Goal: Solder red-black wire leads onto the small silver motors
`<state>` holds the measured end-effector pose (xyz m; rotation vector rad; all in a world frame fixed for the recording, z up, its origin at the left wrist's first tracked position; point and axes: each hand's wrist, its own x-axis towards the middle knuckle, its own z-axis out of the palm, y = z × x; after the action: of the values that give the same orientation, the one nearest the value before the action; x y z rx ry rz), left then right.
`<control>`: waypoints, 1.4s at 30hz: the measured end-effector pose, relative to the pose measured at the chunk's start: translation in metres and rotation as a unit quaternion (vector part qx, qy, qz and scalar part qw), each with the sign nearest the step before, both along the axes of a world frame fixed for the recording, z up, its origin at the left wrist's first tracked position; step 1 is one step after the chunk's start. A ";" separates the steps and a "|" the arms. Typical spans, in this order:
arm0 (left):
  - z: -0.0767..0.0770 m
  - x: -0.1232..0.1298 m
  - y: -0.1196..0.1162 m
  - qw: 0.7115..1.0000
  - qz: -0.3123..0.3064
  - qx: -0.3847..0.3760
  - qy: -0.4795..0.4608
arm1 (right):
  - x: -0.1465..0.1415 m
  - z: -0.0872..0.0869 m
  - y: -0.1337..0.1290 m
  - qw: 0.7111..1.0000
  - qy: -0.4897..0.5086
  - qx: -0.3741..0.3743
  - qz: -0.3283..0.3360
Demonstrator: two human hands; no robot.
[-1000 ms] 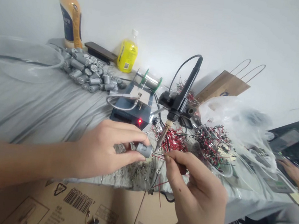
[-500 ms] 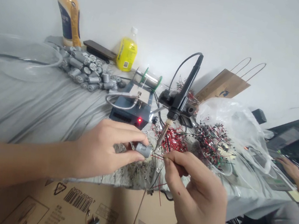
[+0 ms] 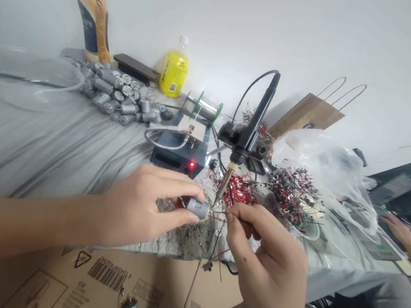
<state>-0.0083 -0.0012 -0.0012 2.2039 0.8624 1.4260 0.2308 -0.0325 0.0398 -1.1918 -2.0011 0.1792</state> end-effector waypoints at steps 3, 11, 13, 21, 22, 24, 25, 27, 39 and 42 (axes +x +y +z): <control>0.000 0.000 0.001 1.000 0.005 0.000 0.000 | 0.001 -0.001 -0.001 1.000 -0.001 -0.009 0.007; -0.001 -0.001 0.001 1.000 0.009 0.000 0.002 | 0.000 -0.001 0.000 1.000 0.002 -0.013 0.005; 0.000 -0.002 0.001 1.000 0.009 0.004 0.003 | -0.001 -0.001 0.000 1.000 -0.003 -0.014 0.008; 0.000 -0.002 0.001 1.000 0.006 0.002 0.017 | 0.000 0.000 -0.003 1.000 -0.005 -0.011 -0.003; 0.000 -0.002 0.000 1.000 0.004 0.000 0.021 | 0.001 0.002 -0.006 1.000 -0.011 -0.014 -0.004; 0.003 -0.003 -0.006 0.999 -0.004 0.001 0.034 | 0.005 0.009 -0.017 0.999 -0.033 -0.024 0.004; 0.006 -0.004 -0.010 0.999 -0.012 0.003 0.043 | 0.007 0.014 -0.022 0.998 -0.047 -0.033 0.008; 0.011 -0.008 -0.024 0.998 -0.025 0.006 0.060 | 0.012 0.023 -0.034 0.995 -0.080 -0.053 0.023; -0.054 -0.004 -0.129 0.955 -0.122 -0.185 0.198 | 0.011 -0.001 -0.115 0.918 -0.247 -0.303 0.069; -0.099 0.014 -0.127 0.924 -0.119 -0.253 0.261 | 0.008 -0.039 -0.126 0.906 -0.275 -0.319 0.034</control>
<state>0.0055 -0.1282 -0.1005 2.1862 0.9498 0.4251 0.2384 -0.1588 0.0004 -1.7198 -2.5860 0.6322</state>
